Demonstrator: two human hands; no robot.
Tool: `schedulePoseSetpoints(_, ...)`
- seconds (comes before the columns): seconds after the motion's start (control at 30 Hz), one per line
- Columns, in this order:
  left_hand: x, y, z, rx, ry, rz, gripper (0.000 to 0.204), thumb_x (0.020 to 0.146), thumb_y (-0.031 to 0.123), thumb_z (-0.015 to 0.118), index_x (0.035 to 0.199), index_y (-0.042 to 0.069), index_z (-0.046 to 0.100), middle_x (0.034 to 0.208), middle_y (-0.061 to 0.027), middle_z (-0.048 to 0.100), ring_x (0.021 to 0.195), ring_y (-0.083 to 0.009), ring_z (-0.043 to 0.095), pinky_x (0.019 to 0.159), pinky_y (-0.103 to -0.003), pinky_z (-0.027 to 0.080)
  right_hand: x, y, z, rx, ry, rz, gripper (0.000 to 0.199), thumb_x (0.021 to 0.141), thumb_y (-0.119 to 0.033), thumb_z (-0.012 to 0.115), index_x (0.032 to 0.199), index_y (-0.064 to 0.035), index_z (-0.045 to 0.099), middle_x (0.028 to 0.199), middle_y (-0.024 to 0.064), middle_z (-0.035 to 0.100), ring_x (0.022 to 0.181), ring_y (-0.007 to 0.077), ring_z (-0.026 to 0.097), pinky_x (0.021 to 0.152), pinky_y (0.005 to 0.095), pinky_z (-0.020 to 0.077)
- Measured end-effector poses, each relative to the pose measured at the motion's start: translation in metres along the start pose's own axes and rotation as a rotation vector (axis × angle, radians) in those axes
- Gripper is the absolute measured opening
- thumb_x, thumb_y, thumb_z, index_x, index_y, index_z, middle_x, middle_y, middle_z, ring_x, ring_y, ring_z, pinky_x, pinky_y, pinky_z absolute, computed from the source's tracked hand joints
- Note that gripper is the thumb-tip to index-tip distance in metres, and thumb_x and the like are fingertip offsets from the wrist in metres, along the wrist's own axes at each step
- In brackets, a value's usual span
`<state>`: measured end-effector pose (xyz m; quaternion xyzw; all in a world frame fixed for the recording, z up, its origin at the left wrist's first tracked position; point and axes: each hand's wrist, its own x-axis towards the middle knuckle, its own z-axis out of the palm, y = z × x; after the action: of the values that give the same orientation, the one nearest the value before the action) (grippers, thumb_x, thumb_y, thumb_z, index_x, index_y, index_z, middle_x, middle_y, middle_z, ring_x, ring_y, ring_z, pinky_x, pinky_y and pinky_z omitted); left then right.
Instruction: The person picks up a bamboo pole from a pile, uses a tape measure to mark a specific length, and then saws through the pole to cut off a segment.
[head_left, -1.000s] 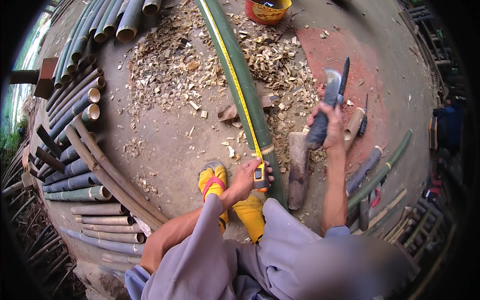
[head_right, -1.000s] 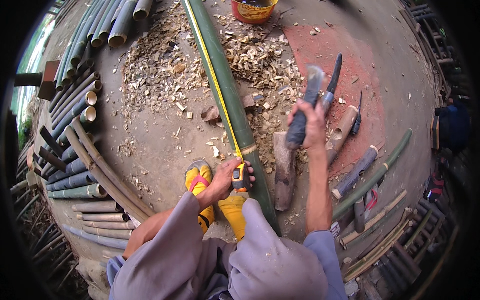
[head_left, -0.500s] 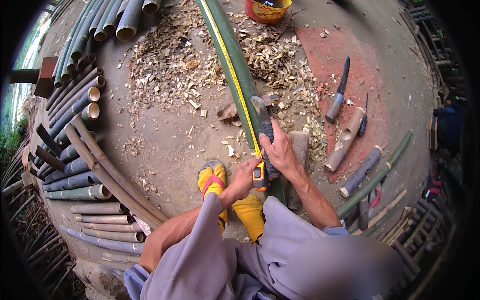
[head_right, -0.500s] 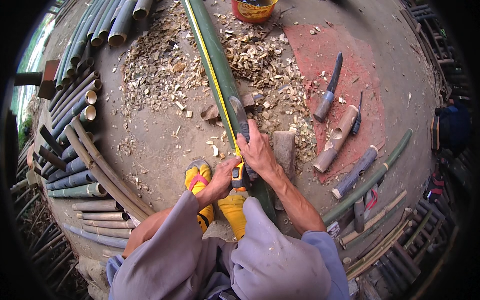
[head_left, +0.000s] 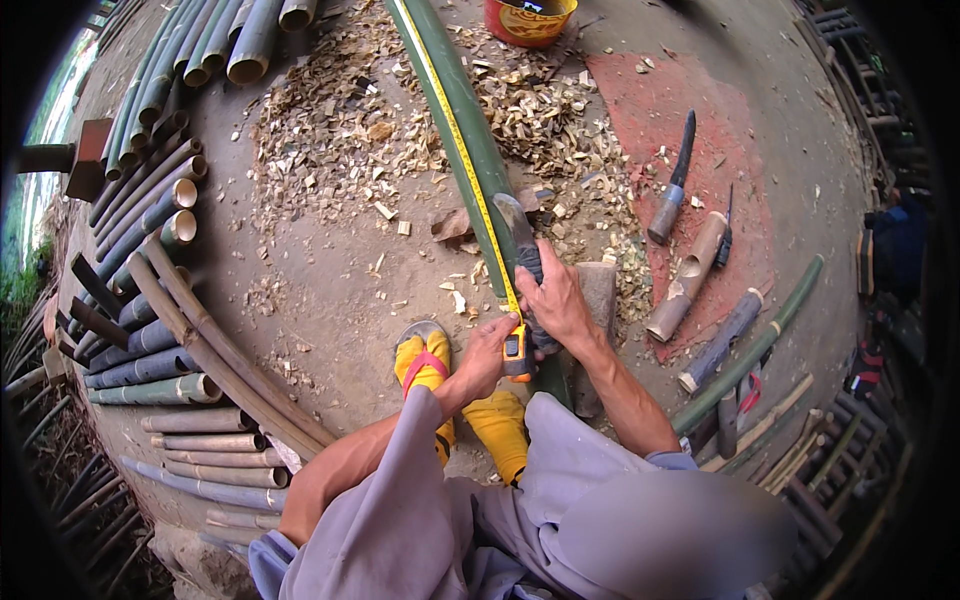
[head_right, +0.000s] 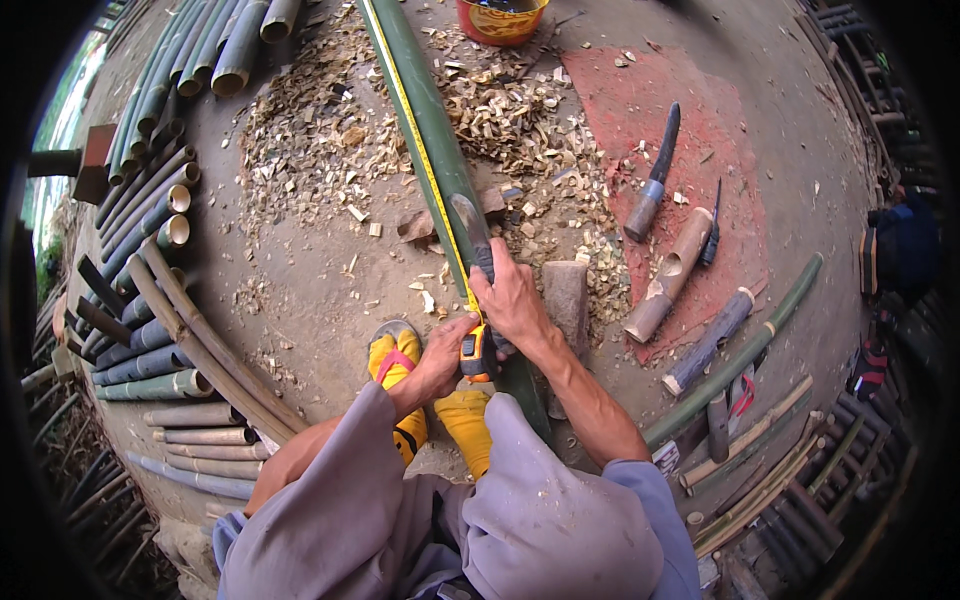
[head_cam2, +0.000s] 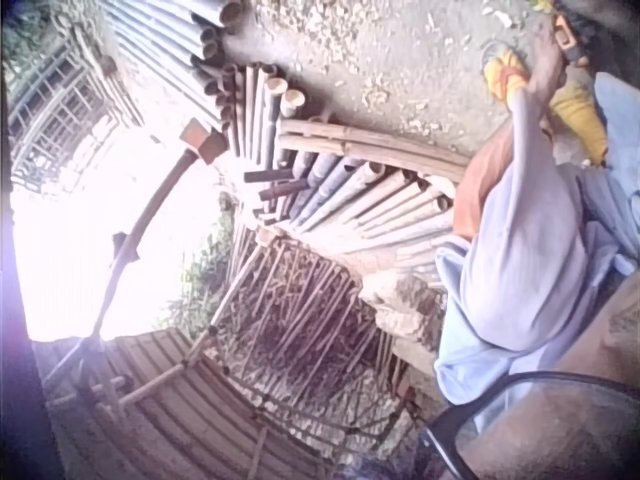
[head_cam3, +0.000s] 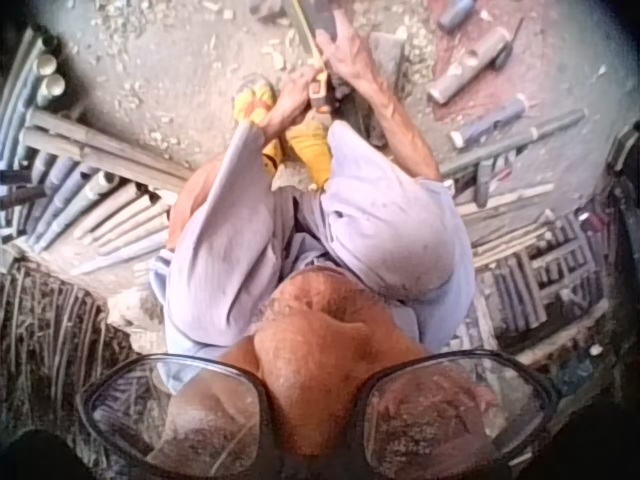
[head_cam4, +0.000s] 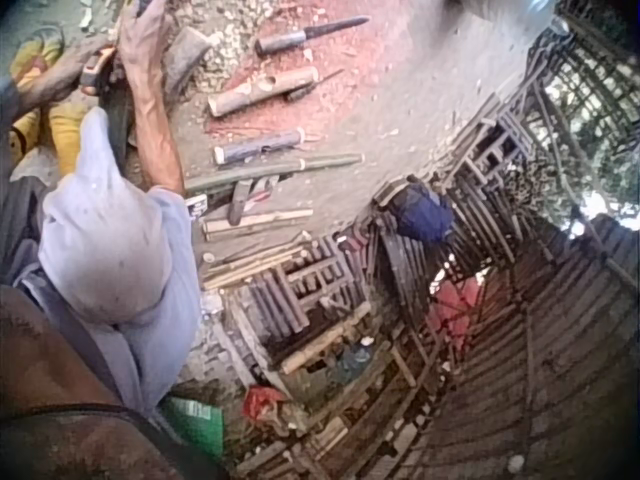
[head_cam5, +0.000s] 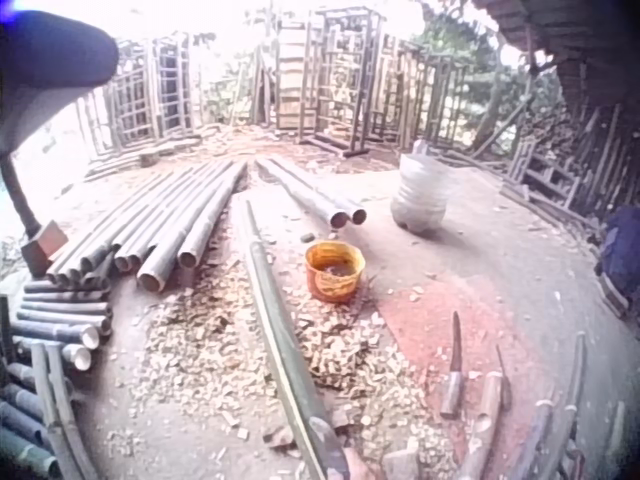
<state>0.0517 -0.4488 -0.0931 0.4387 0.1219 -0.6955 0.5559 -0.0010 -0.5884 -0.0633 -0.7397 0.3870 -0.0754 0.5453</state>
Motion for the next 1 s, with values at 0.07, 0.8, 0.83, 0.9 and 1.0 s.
schedulePoseSetpoints(0.07,0.002,-0.001,-0.004,-0.036,-0.042,-0.016,0.032,0.098,0.030,0.043,0.102,0.000,0.055,0.084,-0.0108,0.064,0.067,-0.0212,0.066,0.060,-0.031,0.056,0.003,0.007,-0.004,-0.010,-0.004,-0.015,0.024,0.086,-0.015,0.054,0.101,0.0019,0.046,0.070,0.0240,0.059,0.066,0.0409,0.062,0.055,0.0441,0.0472)
schedulePoseSetpoints(0.8,-0.007,0.024,-0.013,-0.098,0.109,0.324,0.027,0.095,0.023,0.050,0.106,-0.001,0.056,0.081,-0.0114,0.062,0.065,-0.0202,0.065,0.058,-0.034,0.058,0.124,0.054,-0.133,-0.502,0.694,-0.185,0.055,0.084,-0.016,0.056,0.133,-0.0023,0.035,0.091,0.0229,0.061,0.073,0.0309,0.062,0.065,0.0453,0.0483)
schedulePoseSetpoints(0.83,-0.009,0.031,-0.016,-0.099,0.109,0.352,0.027,0.095,0.023,0.051,0.106,-0.001,0.056,0.081,-0.0116,0.062,0.065,-0.0200,0.065,0.058,-0.034,0.059,0.139,0.066,-0.134,-0.550,0.667,-0.156,0.054,0.084,-0.016,0.056,0.132,-0.0033,0.035,0.093,0.0249,0.061,0.075,0.0338,0.062,0.066,0.0466,0.0481)
schedulePoseSetpoints(0.9,-0.011,0.039,-0.021,-0.096,0.125,0.351,0.028,0.094,0.023,0.051,0.105,-0.002,0.057,0.080,-0.0116,0.062,0.064,-0.0194,0.065,0.058,-0.033,0.059,0.166,0.092,-0.138,-0.644,0.611,-0.095,0.053,0.084,-0.015,0.056,0.132,-0.0052,0.035,0.095,0.0290,0.059,0.079,0.0396,0.061,0.069,0.0492,0.0477)
schedulePoseSetpoints(1.0,-0.014,0.040,-0.030,-0.086,0.141,0.356,0.028,0.094,0.023,0.050,0.102,-0.002,0.057,0.080,-0.0112,0.062,0.064,-0.0190,0.065,0.058,-0.032,0.059,0.187,0.106,-0.135,-0.692,0.598,-0.003,0.054,0.083,-0.019,0.062,0.130,-0.0079,0.037,0.096,0.0311,0.055,0.088,0.0447,0.056,0.076,0.0522,0.0447)
